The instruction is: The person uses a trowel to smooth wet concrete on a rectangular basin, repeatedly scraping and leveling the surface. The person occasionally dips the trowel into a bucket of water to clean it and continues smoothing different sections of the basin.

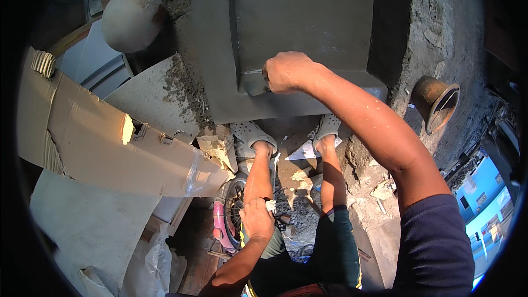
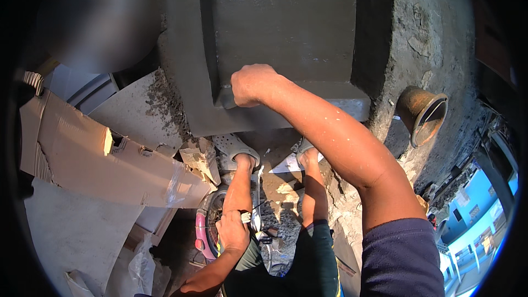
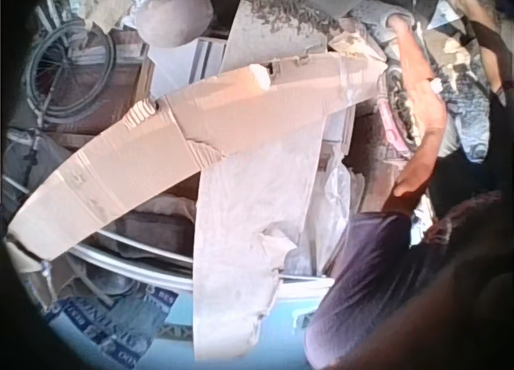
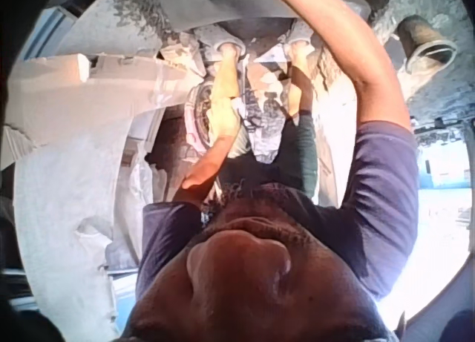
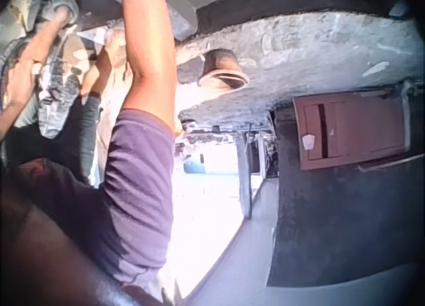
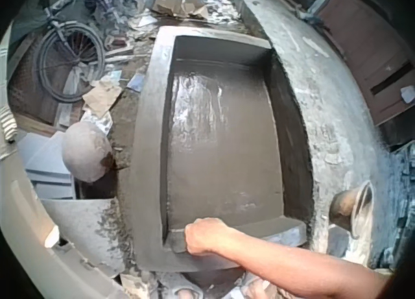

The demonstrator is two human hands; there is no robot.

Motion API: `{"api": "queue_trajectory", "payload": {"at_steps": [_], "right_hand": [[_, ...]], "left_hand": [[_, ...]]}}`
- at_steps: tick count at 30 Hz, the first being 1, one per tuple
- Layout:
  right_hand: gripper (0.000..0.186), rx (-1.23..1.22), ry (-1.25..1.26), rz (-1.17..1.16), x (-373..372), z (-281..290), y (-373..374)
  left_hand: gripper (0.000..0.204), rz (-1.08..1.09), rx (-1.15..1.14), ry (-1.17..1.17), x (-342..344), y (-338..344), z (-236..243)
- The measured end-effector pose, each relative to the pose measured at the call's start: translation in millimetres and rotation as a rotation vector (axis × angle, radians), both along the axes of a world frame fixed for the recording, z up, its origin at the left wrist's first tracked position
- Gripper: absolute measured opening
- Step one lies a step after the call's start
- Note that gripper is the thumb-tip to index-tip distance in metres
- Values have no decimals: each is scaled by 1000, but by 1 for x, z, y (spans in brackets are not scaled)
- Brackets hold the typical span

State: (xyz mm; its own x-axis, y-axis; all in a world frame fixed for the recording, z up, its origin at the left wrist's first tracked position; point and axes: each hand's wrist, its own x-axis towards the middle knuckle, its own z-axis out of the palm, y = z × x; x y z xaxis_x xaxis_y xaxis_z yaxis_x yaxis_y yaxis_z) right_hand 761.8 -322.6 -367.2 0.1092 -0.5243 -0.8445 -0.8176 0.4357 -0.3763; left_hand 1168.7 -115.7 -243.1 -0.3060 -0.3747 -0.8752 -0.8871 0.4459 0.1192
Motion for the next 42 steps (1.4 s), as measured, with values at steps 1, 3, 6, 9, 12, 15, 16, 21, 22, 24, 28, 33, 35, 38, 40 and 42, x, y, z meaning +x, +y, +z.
{"api": "queue_trajectory", "payload": {"at_steps": [1,3,6,9,12,15,16,21,22,24,28,33,35,38,40,42], "right_hand": [[30,0,-15,29,4,-10,5],[29,-2,7,138,-14,-21,28],[30,70,88,117,-63,-17,84],[31,187,210,124,-109,-9,126],[32,294,337,143,-132,-10,137],[32,353,202,37,-103,-20,111],[32,236,133,-3,-84,-21,99],[37,125,16,-49,-12,-6,36],[40,48,-14,-25,-9,-1,36],[39,96,89,68,-23,13,53],[39,298,349,128,-102,45,130],[49,84,465,-404,-176,177,259],[51,-222,442,-817,-160,239,318],[43,-80,651,-1240,-144,300,401],[40,-23,783,-1372,-147,306,449],[42,1,1006,-1101,-166,283,489]], "left_hand": [[29,12,-19,8,2,2,-1],[29,38,-42,23,7,7,-2],[28,23,-14,8,13,13,-4],[29,20,-30,13,19,15,-7],[29,27,-39,18,23,13,-10],[30,9,-53,49,22,11,-10],[29,-1,-64,67,21,10,-9],[23,14,-61,68,13,3,-4],[22,19,-65,72,11,2,-2],[21,23,-61,57,8,2,0],[22,78,-50,36,3,0,0],[23,74,-96,36,-6,-2,4],[21,60,-89,52,-12,-3,9],[19,68,-59,28,-27,-1,20],[20,105,-122,76,-37,1,23],[23,151,-177,76,-46,7,25]]}}
